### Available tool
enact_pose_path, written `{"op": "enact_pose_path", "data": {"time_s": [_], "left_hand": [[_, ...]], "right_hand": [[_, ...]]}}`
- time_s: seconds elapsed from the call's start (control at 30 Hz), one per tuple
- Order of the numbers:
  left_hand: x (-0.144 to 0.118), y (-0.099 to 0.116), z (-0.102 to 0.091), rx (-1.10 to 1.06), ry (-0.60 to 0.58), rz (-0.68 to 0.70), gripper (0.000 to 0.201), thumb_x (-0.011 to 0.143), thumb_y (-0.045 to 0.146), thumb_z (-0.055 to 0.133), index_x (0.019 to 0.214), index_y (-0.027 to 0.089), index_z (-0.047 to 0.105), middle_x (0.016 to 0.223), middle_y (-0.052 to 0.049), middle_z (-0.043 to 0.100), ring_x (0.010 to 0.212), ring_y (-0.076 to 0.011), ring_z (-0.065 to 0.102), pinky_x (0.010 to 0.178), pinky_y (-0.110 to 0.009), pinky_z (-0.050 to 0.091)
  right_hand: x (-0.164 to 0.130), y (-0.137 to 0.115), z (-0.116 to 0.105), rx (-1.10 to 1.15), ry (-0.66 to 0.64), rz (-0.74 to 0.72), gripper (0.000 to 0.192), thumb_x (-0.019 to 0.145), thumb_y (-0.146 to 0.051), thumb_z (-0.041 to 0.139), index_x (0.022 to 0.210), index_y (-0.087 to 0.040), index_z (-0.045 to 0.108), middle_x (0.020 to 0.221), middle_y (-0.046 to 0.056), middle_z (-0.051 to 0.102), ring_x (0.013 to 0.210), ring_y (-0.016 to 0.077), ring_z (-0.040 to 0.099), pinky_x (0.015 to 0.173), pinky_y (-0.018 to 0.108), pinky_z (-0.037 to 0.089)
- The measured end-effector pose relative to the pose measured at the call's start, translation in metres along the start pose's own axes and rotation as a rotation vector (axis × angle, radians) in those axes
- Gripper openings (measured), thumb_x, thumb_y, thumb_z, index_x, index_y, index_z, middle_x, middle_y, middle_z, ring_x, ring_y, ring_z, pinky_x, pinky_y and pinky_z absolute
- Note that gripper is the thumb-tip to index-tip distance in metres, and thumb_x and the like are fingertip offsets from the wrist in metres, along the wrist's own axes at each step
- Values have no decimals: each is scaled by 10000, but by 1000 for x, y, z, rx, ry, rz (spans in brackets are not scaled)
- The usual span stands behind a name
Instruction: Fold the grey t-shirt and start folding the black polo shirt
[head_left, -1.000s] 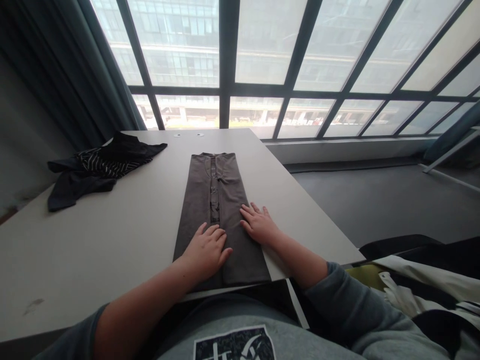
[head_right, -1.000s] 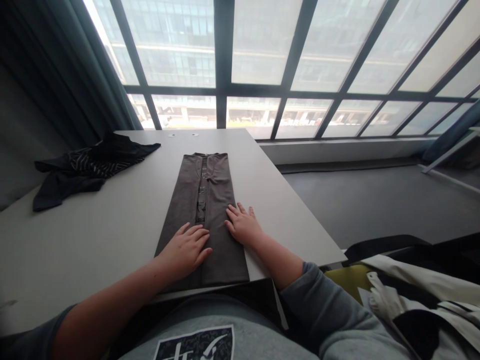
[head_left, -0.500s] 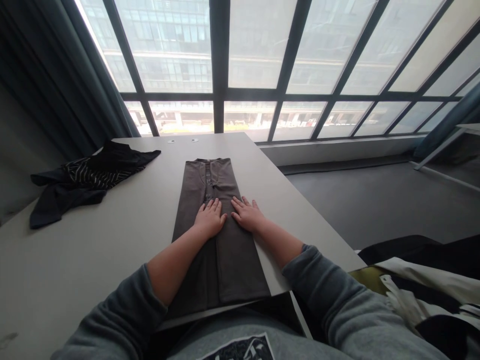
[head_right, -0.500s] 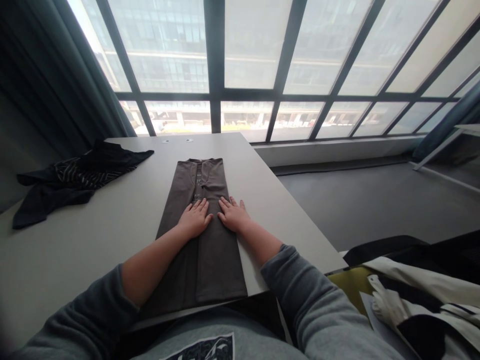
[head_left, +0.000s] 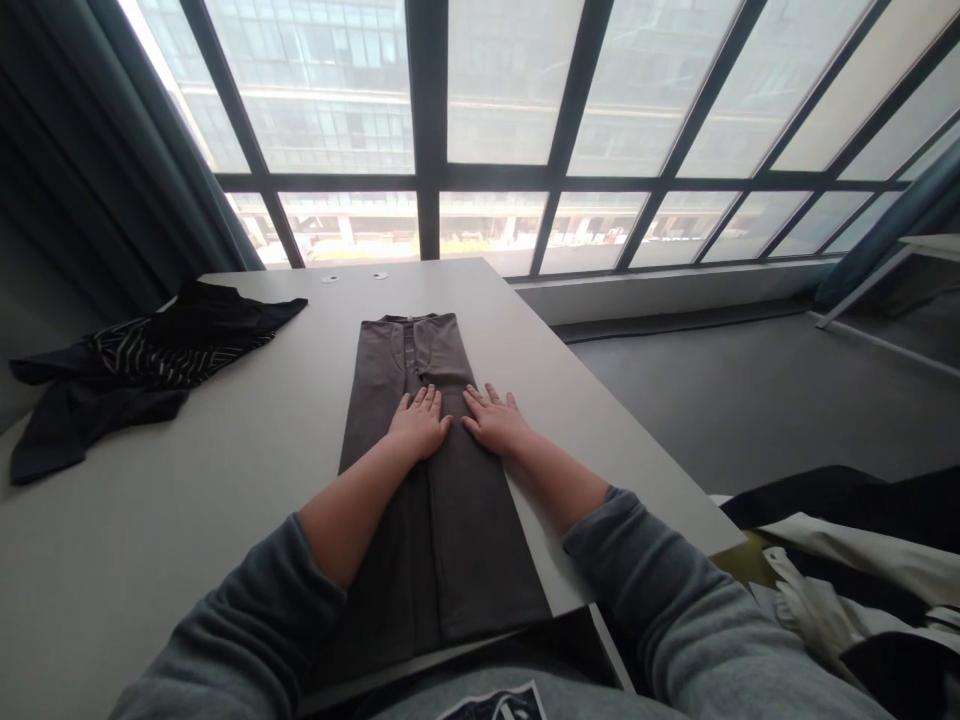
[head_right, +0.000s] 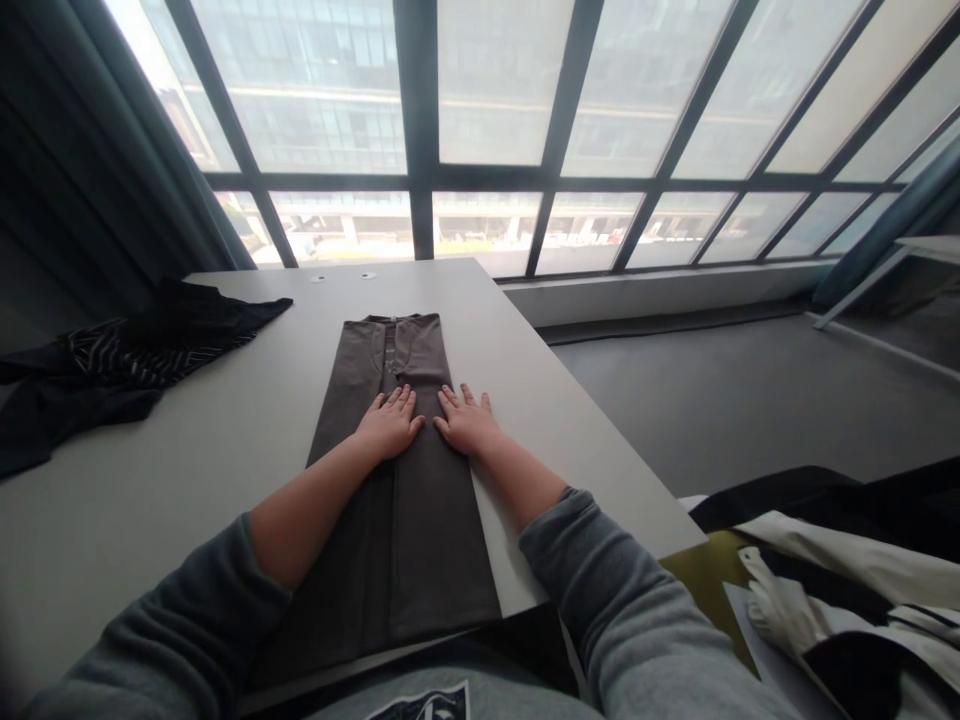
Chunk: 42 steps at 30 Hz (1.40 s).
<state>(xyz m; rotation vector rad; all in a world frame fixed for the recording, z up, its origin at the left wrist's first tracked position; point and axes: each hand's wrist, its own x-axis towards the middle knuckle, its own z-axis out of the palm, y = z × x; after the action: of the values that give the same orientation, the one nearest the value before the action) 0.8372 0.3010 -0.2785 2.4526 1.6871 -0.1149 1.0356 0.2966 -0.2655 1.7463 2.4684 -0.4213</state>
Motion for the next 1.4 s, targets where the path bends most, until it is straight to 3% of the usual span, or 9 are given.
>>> {"op": "enact_pose_path", "data": {"time_s": [0.13, 0.3, 0.5, 0.67, 0.8, 0.87, 1.07, 1.23, 1.4], "left_hand": [[0, -1, 0, 13, -23, -3, 735, 1080, 534, 284, 1670, 103, 372, 1742, -202, 282, 1640, -323, 242, 1315, -564, 154], [29, 1, -15, 40, 161, 37, 683, 1091, 484, 284, 1670, 137, 386, 1757, -162, 279, 1646, -305, 221, 1328, -542, 100], [51, -8, -10, 31, 36, 23, 659, 1105, 470, 229, 1699, 205, 329, 1772, -96, 249, 1643, -274, 237, 1315, -560, 170], [47, -2, -6, 75, 40, -90, 697, 1102, 492, 238, 1666, 111, 385, 1744, -187, 295, 1628, -320, 271, 1302, -600, 171], [60, 0, -13, 109, 144, -50, 690, 1094, 452, 291, 1641, 48, 409, 1711, -214, 367, 1607, -317, 316, 1317, -542, 154], [72, -6, -17, 87, 168, -31, 684, 1097, 421, 272, 1668, 52, 355, 1743, -185, 307, 1630, -297, 262, 1328, -514, 135], [101, -30, -17, 27, 14, -29, 671, 1099, 482, 253, 1681, 168, 367, 1764, -102, 274, 1636, -296, 259, 1305, -567, 225], [112, -42, -16, -17, 11, -51, 727, 1105, 541, 198, 1650, 110, 411, 1754, -147, 292, 1617, -298, 309, 1282, -499, 306], [112, -48, -3, -52, 57, -69, 726, 1110, 506, 222, 1670, 60, 343, 1766, -187, 226, 1638, -314, 247, 1302, -496, 270]], "right_hand": [[5, -3, -3, 2, 49, 24, 663, 1113, -511, 304, 1711, -225, 306, 1782, 79, 204, 1662, 358, 91, 1277, 713, 124], [38, -4, -13, 45, 134, -22, 634, 1101, -404, 306, 1718, -259, 284, 1784, 29, 204, 1666, 319, 87, 1293, 680, 145], [60, 3, -14, 54, 36, -10, 665, 1097, -435, 318, 1726, -230, 255, 1788, 47, 159, 1659, 366, 91, 1273, 724, 132], [61, 4, -9, 80, 114, 87, 634, 1097, -432, 329, 1686, -198, 366, 1765, 64, 261, 1646, 372, 154, 1262, 739, 151], [74, 5, -11, 104, 213, 54, 595, 1087, -359, 342, 1652, -195, 430, 1741, 54, 340, 1640, 338, 191, 1284, 685, 167], [83, 7, -13, 121, 211, 8, 606, 1082, -338, 358, 1673, -214, 391, 1750, 38, 318, 1646, 321, 174, 1291, 665, 175], [104, 17, -18, 145, 125, -32, 572, 1097, -412, 364, 1651, -288, 438, 1744, 17, 336, 1640, 350, 196, 1269, 699, 191], [111, 23, -20, 129, 194, -13, 528, 1099, -373, 341, 1572, -271, 553, 1711, 24, 408, 1620, 345, 248, 1258, 685, 235], [115, 24, -17, 122, 145, -11, 596, 1095, -438, 377, 1658, -248, 423, 1766, 50, 278, 1642, 364, 173, 1262, 719, 188]]}}
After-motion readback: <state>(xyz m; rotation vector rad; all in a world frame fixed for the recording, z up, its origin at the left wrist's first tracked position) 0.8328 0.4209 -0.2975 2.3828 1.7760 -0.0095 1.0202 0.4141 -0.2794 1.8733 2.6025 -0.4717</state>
